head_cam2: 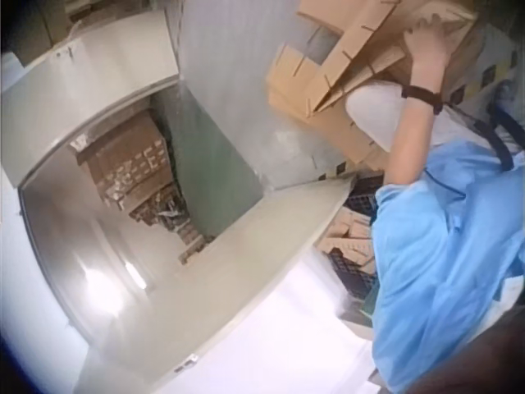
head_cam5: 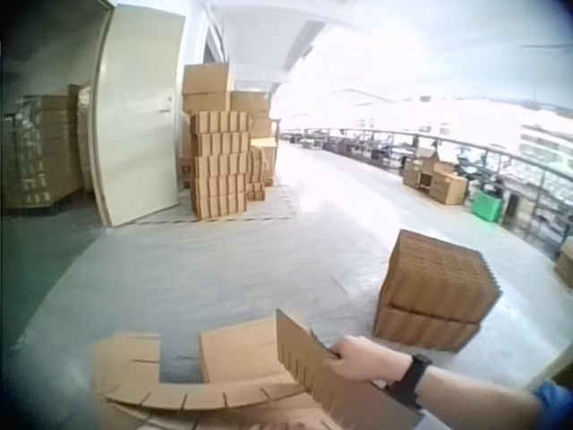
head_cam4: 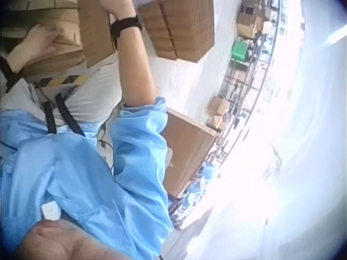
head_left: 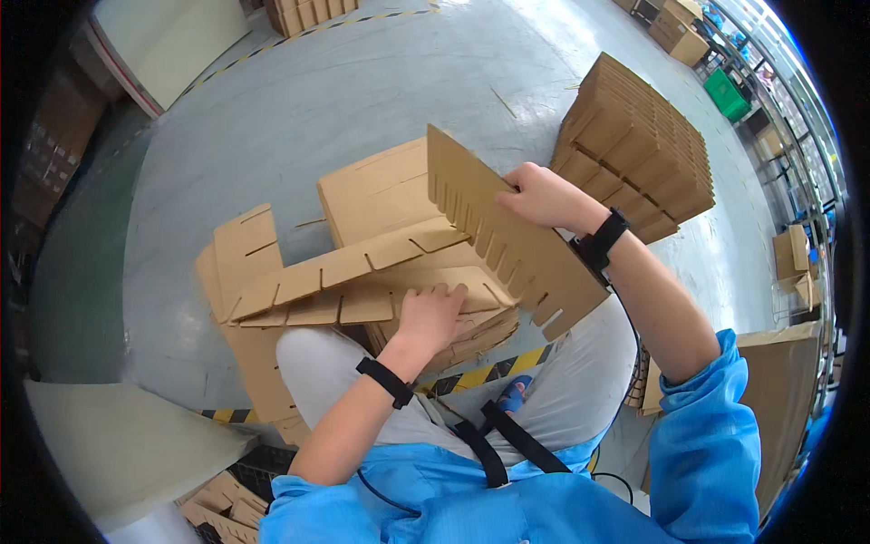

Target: Assemble cardboard divider partitions for a shipping box while sitting on the floor.

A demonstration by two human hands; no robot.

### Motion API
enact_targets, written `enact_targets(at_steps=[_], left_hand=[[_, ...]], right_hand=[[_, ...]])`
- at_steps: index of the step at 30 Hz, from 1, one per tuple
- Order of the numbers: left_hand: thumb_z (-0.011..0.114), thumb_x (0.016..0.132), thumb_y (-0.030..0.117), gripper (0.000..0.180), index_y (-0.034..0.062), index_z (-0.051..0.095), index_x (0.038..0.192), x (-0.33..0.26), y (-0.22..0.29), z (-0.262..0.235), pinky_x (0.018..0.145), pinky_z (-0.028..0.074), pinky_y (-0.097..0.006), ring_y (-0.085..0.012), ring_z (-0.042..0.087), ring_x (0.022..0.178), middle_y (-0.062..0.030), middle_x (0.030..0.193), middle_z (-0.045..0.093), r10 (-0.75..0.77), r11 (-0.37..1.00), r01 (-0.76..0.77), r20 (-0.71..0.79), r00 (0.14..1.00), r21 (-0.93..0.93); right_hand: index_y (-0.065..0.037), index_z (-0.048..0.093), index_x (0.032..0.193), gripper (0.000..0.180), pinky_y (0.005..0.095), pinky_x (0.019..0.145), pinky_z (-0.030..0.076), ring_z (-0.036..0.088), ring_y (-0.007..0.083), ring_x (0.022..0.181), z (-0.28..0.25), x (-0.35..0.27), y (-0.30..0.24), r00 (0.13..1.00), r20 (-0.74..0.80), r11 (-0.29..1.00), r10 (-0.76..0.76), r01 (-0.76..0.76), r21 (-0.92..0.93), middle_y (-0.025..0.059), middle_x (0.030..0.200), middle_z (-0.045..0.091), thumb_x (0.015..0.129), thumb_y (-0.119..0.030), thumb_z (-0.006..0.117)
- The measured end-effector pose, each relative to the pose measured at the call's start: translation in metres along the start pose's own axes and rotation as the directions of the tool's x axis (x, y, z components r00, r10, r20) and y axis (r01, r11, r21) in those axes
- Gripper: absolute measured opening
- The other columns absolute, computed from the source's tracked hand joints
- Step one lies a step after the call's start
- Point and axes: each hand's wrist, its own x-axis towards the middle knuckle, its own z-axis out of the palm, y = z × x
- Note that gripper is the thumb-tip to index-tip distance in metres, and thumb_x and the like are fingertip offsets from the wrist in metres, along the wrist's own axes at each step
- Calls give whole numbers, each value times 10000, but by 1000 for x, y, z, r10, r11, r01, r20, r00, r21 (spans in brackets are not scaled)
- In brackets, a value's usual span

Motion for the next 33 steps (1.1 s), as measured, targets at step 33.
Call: enact_targets(at_steps=[33], left_hand=[[504,810,103,310,143,663,1073,23,15,-2,726,516,-430,-306,665,861,-116,928,687,-102,994,110,210,972,-24]], right_hand=[[90,599,911,307,305,581,460,516,109,575,-28,-31,16,906,-420,939,51,100,329,92,608,554,883,-207,527]])
